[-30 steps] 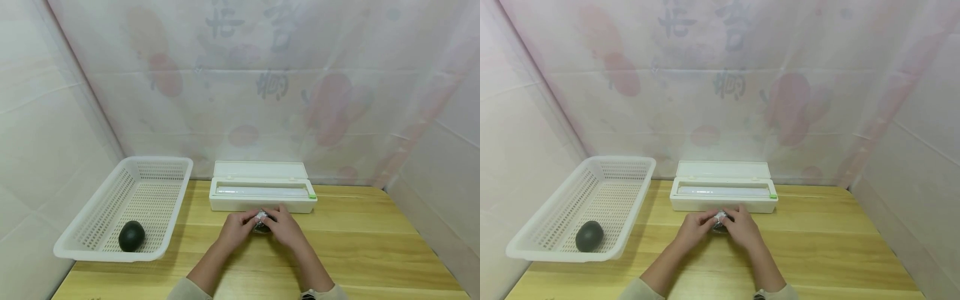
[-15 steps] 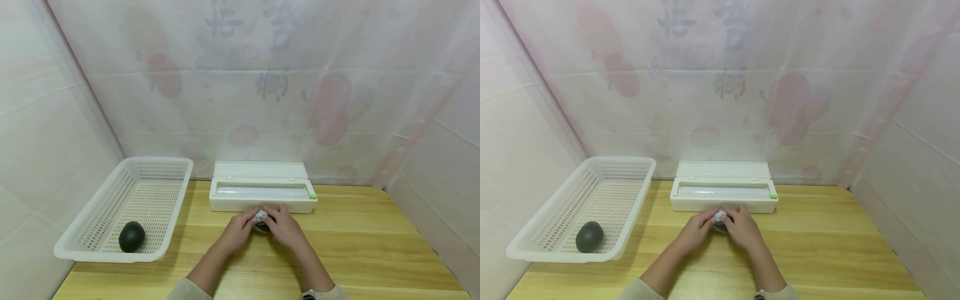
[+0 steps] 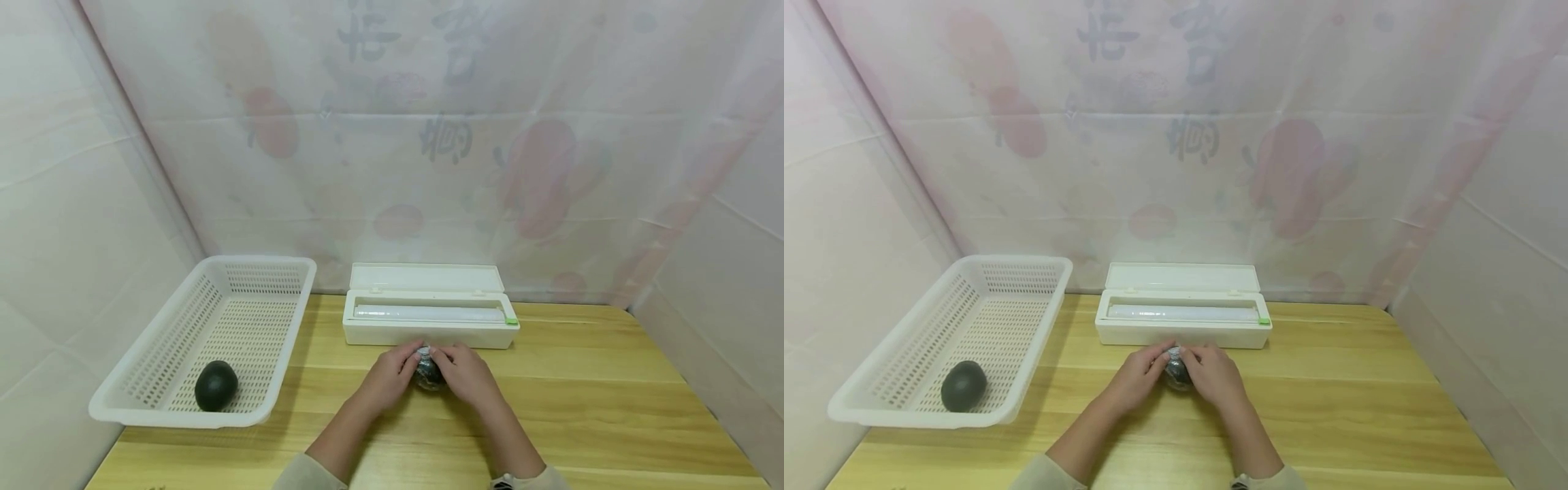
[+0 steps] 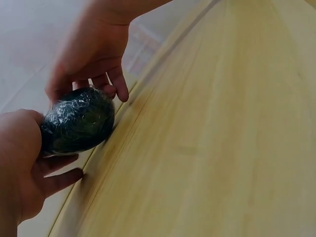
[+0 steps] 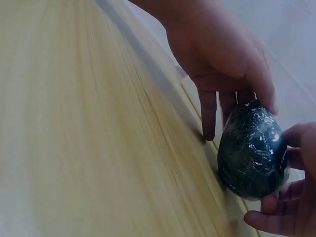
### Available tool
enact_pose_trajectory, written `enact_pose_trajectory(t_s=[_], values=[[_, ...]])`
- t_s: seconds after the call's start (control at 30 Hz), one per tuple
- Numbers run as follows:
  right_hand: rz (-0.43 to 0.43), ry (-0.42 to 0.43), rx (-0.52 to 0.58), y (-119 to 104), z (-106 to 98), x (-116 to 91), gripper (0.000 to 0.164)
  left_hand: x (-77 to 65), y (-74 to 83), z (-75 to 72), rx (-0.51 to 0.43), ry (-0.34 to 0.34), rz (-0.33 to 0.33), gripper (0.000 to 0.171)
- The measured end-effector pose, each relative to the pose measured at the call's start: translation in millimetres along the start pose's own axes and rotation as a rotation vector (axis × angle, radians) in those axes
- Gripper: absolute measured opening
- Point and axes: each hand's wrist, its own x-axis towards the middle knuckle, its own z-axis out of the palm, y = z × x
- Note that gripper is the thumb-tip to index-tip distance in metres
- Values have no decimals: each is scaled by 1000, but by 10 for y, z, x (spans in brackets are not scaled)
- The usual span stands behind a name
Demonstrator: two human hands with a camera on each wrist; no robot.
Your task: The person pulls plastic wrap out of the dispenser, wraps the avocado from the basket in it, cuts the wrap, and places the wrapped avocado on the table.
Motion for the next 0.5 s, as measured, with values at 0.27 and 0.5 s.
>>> enact_pose_trajectory(t_s=[0.27,0.5], values=[[-2,15,-76,-12,5,-6,35,-12,13,15,251,-11,118,49],[-31,52,-62,-12,35,-1,35,-14,40,6,282,2,161,36]])
